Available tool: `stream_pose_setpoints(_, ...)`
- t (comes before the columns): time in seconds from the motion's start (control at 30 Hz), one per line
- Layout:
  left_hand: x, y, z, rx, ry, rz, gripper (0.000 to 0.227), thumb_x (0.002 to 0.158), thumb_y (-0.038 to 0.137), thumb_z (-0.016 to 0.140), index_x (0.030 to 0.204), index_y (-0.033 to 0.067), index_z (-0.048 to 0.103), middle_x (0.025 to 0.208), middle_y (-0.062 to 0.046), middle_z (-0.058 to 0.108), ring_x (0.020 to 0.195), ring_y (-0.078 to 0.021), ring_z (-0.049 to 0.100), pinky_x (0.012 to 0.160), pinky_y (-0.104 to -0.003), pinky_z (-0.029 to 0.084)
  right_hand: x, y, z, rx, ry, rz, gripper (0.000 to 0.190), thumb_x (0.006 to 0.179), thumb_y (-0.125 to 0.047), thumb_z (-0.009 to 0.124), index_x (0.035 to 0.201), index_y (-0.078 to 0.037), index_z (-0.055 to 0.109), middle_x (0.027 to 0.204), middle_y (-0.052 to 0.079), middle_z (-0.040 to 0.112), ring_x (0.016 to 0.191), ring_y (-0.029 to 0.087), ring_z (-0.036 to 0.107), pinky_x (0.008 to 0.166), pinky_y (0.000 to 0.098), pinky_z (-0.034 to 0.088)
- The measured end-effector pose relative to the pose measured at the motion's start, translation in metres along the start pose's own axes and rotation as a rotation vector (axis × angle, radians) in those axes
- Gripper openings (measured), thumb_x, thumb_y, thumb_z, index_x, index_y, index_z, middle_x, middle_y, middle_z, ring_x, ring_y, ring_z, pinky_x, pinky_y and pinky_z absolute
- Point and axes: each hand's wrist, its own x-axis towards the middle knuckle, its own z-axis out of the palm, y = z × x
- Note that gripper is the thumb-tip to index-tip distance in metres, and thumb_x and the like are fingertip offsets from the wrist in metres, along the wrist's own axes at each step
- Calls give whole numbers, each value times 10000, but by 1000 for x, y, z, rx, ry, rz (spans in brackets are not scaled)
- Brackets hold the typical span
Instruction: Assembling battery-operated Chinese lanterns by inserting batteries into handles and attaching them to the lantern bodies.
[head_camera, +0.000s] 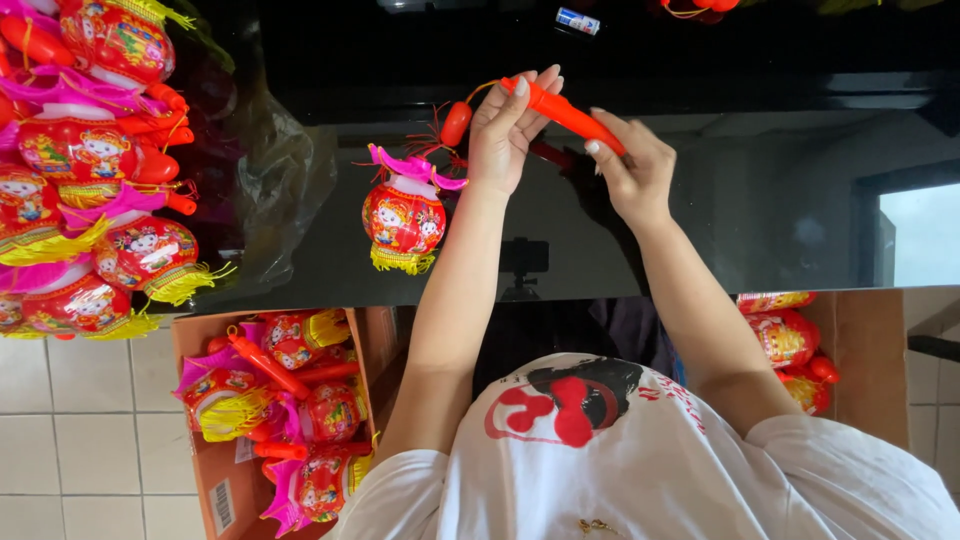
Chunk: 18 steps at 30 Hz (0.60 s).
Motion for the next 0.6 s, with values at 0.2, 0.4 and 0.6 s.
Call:
stream_pose_setpoints(0.2, 11, -12, -6, -143, 78, -20, 261, 1052, 353, 551, 1000, 123, 661, 1332, -352, 596, 1253, -470, 605, 1077, -555, 492, 1, 14, 8, -202, 299, 3, 310, 1034, -153, 788, 1309, -30, 715, 974, 106, 682, 813, 207, 657, 752, 316, 516)
stream_pose_setpoints(0.4, 20, -41, -9, 16, 336, 7, 421, 975, 393, 629, 1166, 34, 519, 1170, -219, 712, 916, -363, 747, 836, -473, 610, 28, 12, 34, 63, -164, -215, 310, 1019, -99, 748, 1270, 74, 692, 1036, 198, 644, 943, 336, 601, 827, 442, 491)
stream_pose_setpoints(0.6, 5, -5, 21, 190, 328, 77, 166, 962, 234, 441, 927, 76, 404, 724, -197, 616, 376, -193, 443, 322, -286, 245, 52, 39, 29, 16, 131, -9, 169, 1027, -118, 589, 1000, -31, 731, 873, 73, 597, 708, 175, 540, 662, 320, 426)
